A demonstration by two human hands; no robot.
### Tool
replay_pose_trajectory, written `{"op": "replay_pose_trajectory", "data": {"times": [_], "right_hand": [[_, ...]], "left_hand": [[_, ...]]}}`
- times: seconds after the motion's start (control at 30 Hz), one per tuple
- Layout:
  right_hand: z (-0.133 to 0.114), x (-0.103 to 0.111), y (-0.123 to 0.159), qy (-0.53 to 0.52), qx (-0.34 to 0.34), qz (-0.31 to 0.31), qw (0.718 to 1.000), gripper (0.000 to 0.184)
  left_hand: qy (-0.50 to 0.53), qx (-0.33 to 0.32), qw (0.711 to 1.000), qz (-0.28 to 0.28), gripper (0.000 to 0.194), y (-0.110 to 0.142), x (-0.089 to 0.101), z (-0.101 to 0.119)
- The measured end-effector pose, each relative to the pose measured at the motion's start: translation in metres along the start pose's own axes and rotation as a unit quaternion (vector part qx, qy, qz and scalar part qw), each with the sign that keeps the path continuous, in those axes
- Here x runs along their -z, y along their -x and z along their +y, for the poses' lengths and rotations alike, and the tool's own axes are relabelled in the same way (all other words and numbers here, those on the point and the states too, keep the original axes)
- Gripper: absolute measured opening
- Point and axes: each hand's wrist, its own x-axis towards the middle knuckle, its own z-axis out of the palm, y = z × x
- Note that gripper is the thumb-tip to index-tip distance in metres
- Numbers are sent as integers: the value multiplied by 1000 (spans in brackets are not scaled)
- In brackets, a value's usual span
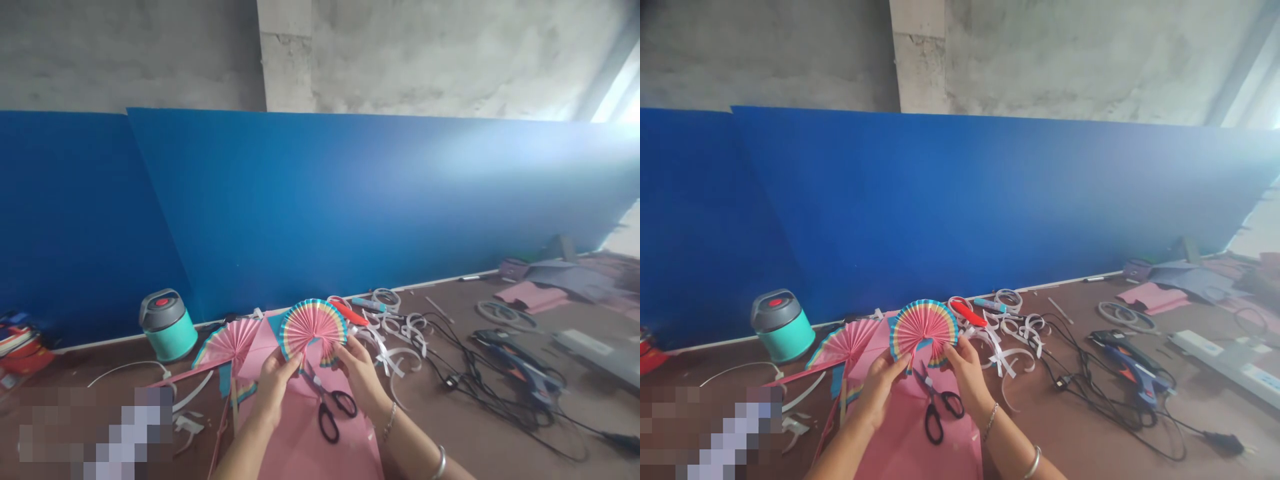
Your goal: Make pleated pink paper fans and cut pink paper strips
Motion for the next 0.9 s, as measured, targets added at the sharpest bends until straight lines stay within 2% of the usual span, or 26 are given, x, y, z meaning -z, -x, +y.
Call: {"op": "replay_pose_trajectory", "data": {"times": [0.17, 0.47, 0.63, 0.77, 0.9], "right_hand": [[-3, -7, 4, 8, 23, -7, 1000, 27], [-4, -16, 10, -17, 20, -29, 999, 56], [-2, -18, 10, -32, 37, -43, 998, 73], [5, -17, 10, -5, 50, -24, 998, 74], [13, -16, 9, 13, 56, -6, 998, 66]], "left_hand": [[32, 17, 999, 17, 27, 5, -9, -1], [48, 22, 998, 30, 31, 4, -9, -12], [61, 47, 997, 26, 32, 6, -10, -13], [109, 65, 992, 2, 33, 9, -16, -8], [141, 72, 987, 7, 36, 12, -22, -7]]}}
